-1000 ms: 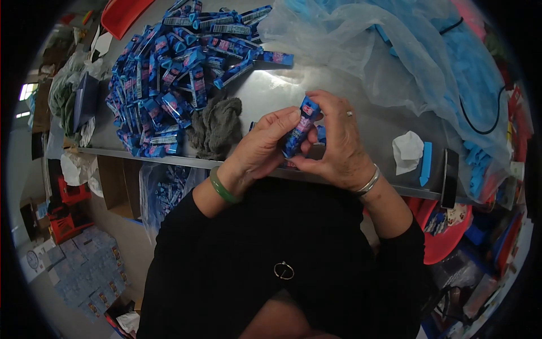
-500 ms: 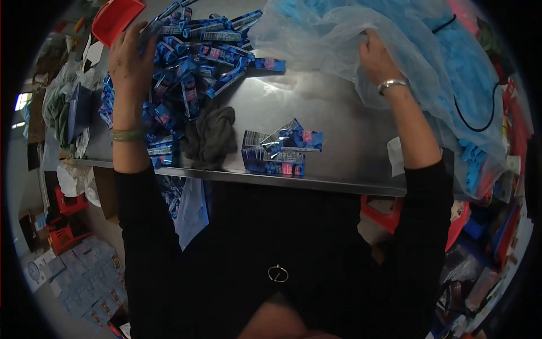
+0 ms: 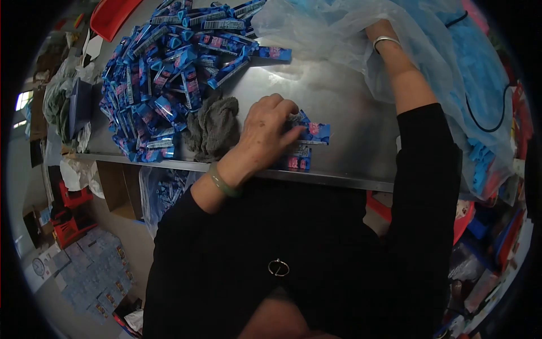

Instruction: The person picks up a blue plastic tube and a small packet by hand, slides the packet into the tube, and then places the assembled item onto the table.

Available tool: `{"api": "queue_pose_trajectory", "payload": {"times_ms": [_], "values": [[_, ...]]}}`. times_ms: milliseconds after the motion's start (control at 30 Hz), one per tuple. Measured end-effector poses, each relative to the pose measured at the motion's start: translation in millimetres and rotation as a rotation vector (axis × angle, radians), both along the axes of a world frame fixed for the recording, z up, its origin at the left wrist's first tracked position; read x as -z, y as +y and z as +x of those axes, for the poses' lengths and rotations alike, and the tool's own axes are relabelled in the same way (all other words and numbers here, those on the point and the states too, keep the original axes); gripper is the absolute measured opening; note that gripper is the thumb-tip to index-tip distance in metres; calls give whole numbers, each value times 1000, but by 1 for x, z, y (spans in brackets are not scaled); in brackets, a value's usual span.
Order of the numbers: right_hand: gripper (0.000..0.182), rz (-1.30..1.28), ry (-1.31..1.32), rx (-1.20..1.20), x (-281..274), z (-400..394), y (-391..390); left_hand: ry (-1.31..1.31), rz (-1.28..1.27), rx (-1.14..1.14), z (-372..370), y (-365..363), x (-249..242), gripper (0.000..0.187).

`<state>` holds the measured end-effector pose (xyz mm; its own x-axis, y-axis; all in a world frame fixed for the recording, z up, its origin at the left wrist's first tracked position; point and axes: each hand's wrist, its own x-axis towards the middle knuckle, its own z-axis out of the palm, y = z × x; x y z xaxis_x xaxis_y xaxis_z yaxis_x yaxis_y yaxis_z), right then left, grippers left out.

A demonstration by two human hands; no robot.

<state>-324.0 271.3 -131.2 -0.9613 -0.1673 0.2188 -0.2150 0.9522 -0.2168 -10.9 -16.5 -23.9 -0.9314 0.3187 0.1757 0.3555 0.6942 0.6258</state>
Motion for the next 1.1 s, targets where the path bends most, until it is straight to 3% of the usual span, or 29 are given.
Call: {"api": "queue_pose_trajectory", "payload": {"times_ms": [133, 333, 400, 433, 500, 700, 800, 1033, 1100], "values": [[44, 179, 43, 60, -9, 12, 9, 26, -50, 45, 1, 7, 9, 28], [45, -257, -39, 40, -93, 137, -4, 10, -86, 105, -2, 11, 13, 26], [33, -617, -152, 92, -95, 164, -3, -11, -84, 111, -4, 12, 14, 21], [33, -618, -148, 93, -99, 178, -4, -8, -84, 113, -4, 13, 13, 21], [23, -1094, -172, -35, -107, 204, -6, -73, -65, 116, -4, 14, 13, 17], [28, -1261, -293, -132, -126, 257, -11, -196, 108, 100, -3, 11, 16, 10], [29, -1245, -323, -124, -132, 273, -15, -208, 32, 99, -3, 11, 10, 6], [27, -1306, -375, -180, -139, 286, -21, -39, 73, 40, 1, 6, 3, 4], [26, -1421, -350, -182, -144, 286, -24, -75, 213, 35, 3, 3, -1, 4]]}}
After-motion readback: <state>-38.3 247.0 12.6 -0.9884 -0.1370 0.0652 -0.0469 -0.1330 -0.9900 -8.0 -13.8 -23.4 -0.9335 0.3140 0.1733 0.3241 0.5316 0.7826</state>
